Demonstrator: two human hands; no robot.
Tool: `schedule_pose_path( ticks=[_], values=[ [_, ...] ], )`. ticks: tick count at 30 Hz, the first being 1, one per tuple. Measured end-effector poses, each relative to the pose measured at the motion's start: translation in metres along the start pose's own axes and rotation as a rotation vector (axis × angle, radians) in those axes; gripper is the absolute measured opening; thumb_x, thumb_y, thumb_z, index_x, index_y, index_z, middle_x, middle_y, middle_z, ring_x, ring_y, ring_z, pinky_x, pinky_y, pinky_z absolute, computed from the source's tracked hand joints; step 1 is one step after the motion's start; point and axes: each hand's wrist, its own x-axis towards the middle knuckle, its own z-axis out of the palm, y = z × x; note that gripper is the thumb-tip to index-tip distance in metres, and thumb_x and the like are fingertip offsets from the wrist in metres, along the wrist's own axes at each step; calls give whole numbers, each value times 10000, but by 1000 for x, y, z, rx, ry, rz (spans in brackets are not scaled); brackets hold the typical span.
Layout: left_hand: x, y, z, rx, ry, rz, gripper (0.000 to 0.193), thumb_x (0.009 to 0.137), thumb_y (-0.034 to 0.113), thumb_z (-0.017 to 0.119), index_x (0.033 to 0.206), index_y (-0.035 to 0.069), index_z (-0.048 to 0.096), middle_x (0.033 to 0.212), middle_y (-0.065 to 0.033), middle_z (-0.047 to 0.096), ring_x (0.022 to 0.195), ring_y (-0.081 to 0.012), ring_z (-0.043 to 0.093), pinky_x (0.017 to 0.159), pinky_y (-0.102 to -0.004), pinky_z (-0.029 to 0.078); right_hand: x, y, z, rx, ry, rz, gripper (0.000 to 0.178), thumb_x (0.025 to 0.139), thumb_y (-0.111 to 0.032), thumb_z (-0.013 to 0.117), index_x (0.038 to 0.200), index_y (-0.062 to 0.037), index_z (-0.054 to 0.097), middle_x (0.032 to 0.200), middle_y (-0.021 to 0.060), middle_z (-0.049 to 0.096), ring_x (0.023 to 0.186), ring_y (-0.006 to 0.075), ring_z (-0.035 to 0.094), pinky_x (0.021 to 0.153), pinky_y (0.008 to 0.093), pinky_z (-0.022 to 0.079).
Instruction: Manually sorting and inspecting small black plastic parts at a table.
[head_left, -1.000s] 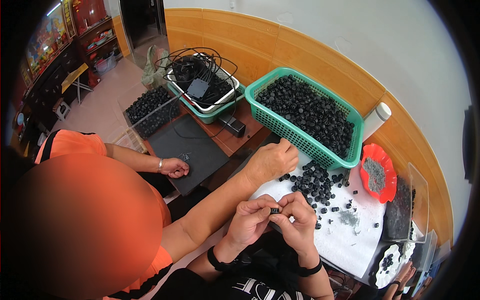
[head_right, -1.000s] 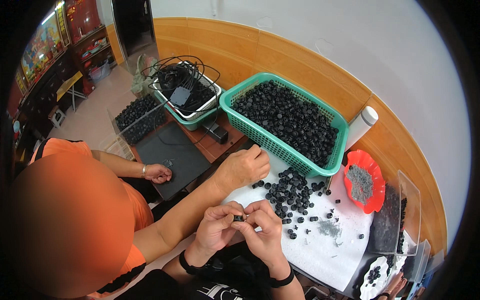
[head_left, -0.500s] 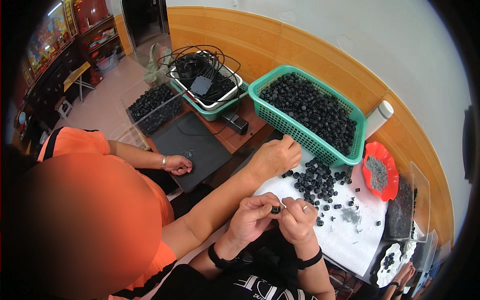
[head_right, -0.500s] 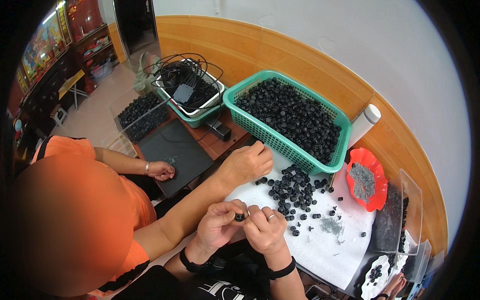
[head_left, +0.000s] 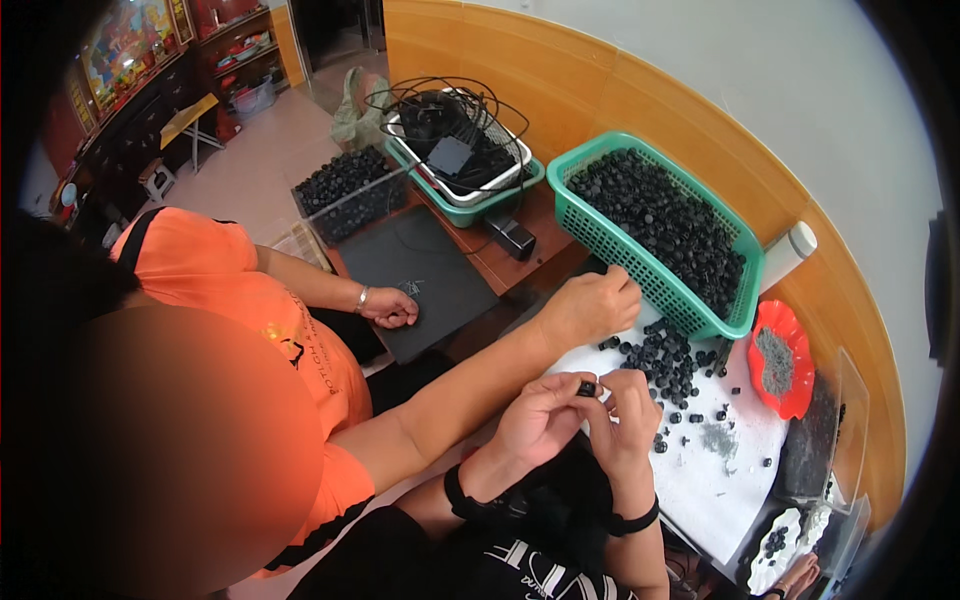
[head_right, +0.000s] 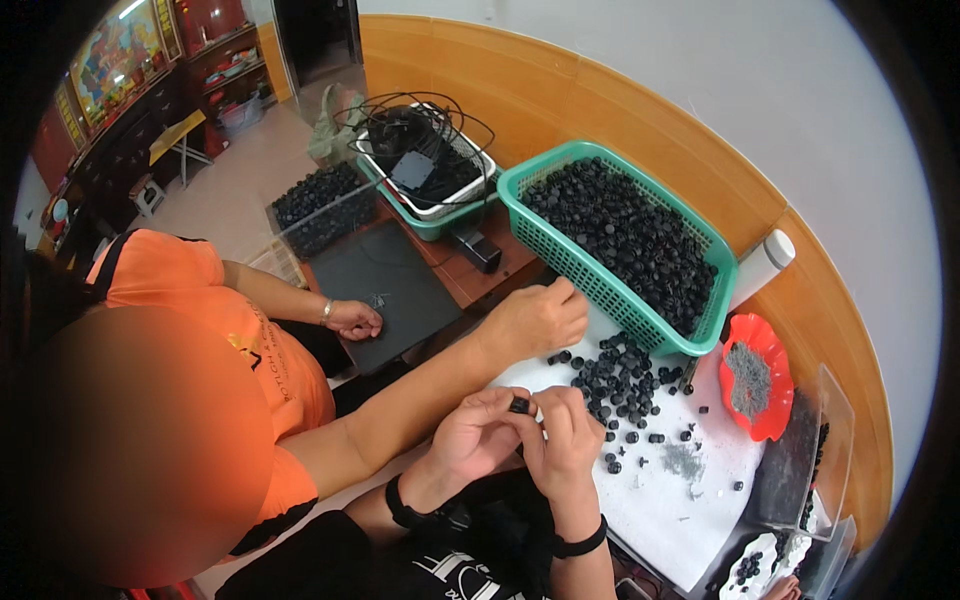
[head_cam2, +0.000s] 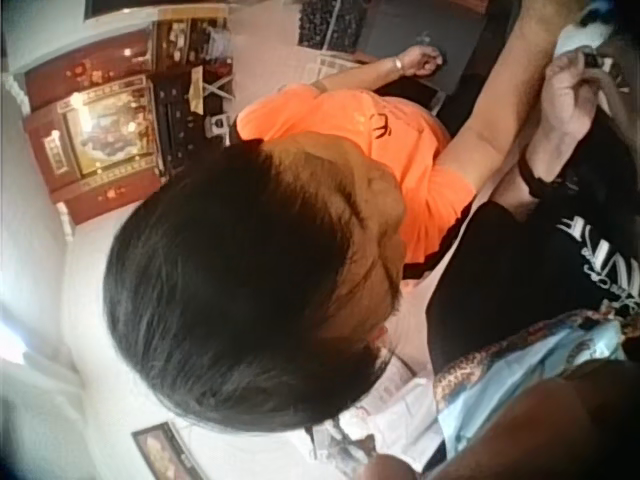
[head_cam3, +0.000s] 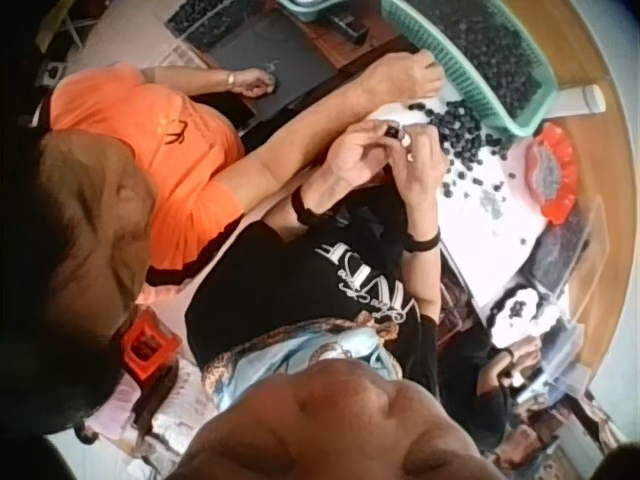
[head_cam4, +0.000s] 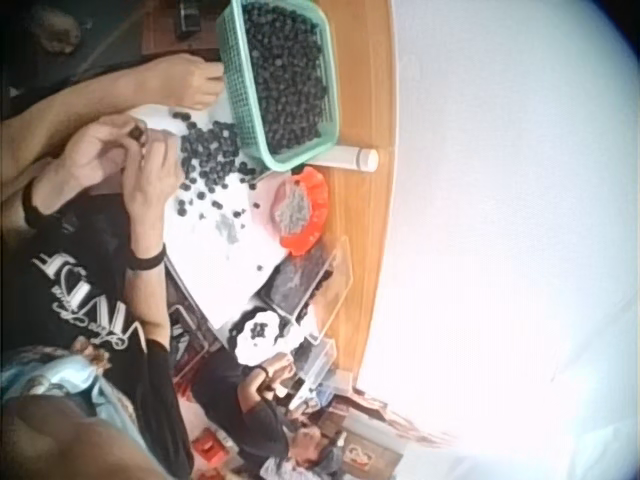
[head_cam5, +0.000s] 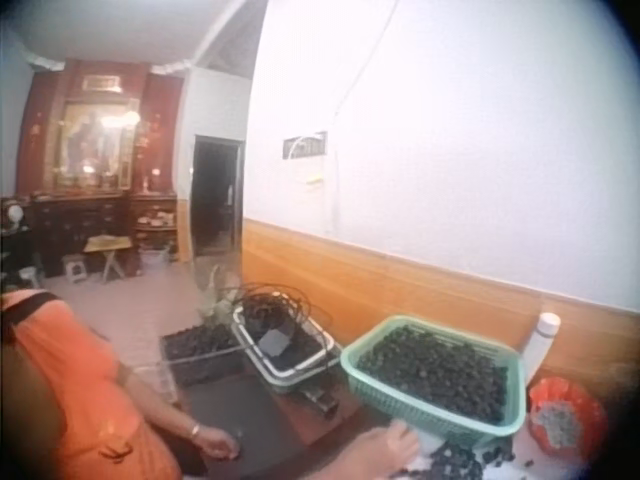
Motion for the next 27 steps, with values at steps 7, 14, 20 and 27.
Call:
schedule_pose_path(
  ticks=[7, 14, 20, 27],
  values=[
    [-1, -9, -5, -42, 84, 8, 294, 1002, 79, 513, 1270, -12, 589, 1182, -126, 616, 1026, -211, 635, 961, -371, 496, -1, -4, -4, -140, -8, -7, 301, 664, -52, 790, 944, -18, 685, 984, 137, 613, 721, 259, 620, 562, 331, 508],
    [-9, -10, 9, 259, 89, -64, 320, 951, 35, 609, 1262, -39, 610, 1091, -136, 691, 971, -149, 657, 851, -275, 530, -1, -21, -48, -235, -23, -30, 273, 701, -61, 774, 926, -11, 627, 1037, 175, 621, 784, 330, 579, 637, 392, 484],
    [-3, -2, 12, 722, 180, 0, 238, 929, 11, 622, 1154, -39, 680, 1024, -131, 722, 880, -143, 659, 777, -238, 502, 6, 24, -98, 211, -425, 472, 155, 826, -47, 728, 957, -7, 655, 795, 73, 651, 694, 128, 605, 611, 276, 482],
    [1, 9, 19, 719, 176, 14, 219, 915, 20, 648, 1123, -31, 692, 1009, -122, 723, 859, -138, 658, 735, -238, 492, 72, 40, -148, 218, 86, 526, 253, 875, 13, 634, 1128, 17, 623, 858, 61, 669, 724, 105, 603, 601, 246, 495]
  ],
)
